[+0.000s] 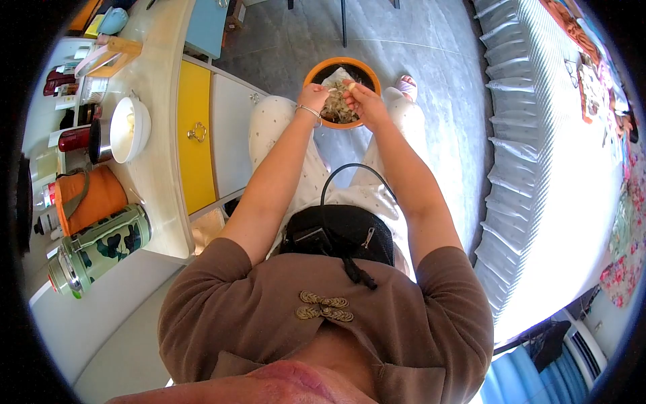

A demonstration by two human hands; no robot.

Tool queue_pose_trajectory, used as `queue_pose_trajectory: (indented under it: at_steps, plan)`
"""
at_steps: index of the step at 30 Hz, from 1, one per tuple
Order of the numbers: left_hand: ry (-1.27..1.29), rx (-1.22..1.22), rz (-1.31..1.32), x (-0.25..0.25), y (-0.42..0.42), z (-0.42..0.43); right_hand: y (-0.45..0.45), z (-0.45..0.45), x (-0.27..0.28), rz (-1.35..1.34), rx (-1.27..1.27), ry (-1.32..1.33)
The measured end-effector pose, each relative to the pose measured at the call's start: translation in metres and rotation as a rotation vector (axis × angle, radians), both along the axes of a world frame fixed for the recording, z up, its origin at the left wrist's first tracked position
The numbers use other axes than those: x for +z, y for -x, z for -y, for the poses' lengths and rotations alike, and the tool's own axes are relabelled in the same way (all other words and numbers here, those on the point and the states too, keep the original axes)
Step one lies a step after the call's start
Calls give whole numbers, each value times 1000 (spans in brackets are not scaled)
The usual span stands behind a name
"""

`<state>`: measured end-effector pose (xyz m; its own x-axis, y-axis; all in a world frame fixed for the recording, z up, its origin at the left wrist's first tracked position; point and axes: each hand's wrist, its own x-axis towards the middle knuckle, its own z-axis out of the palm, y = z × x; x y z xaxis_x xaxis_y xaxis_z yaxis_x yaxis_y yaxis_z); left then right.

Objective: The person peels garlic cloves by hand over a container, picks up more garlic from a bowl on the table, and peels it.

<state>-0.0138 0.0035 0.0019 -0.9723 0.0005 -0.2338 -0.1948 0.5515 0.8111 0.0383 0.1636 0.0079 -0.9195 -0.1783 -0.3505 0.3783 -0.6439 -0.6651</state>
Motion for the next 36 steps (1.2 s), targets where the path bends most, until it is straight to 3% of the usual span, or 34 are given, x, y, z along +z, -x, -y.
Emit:
queue_pose_trajectory:
  at_steps: [11, 19, 32, 34, 36]
  plan:
    - [-188, 77, 50, -9, 2, 1, 0, 2, -4, -34, -42, -77]
    - [-216, -57, 58, 26, -8, -5, -1, 3, -3, -33, -44, -93]
    - [-290, -181, 24, 5, -6, -6, -1, 9, -5, -203, -60, -564]
    - [-182, -211, -35, 8, -6, -6, -2, 10, -3, -218, -67, -581]
    - [-157, -246, -38, 11, -5, -3, -4, 9, 2, -271, -22, -784]
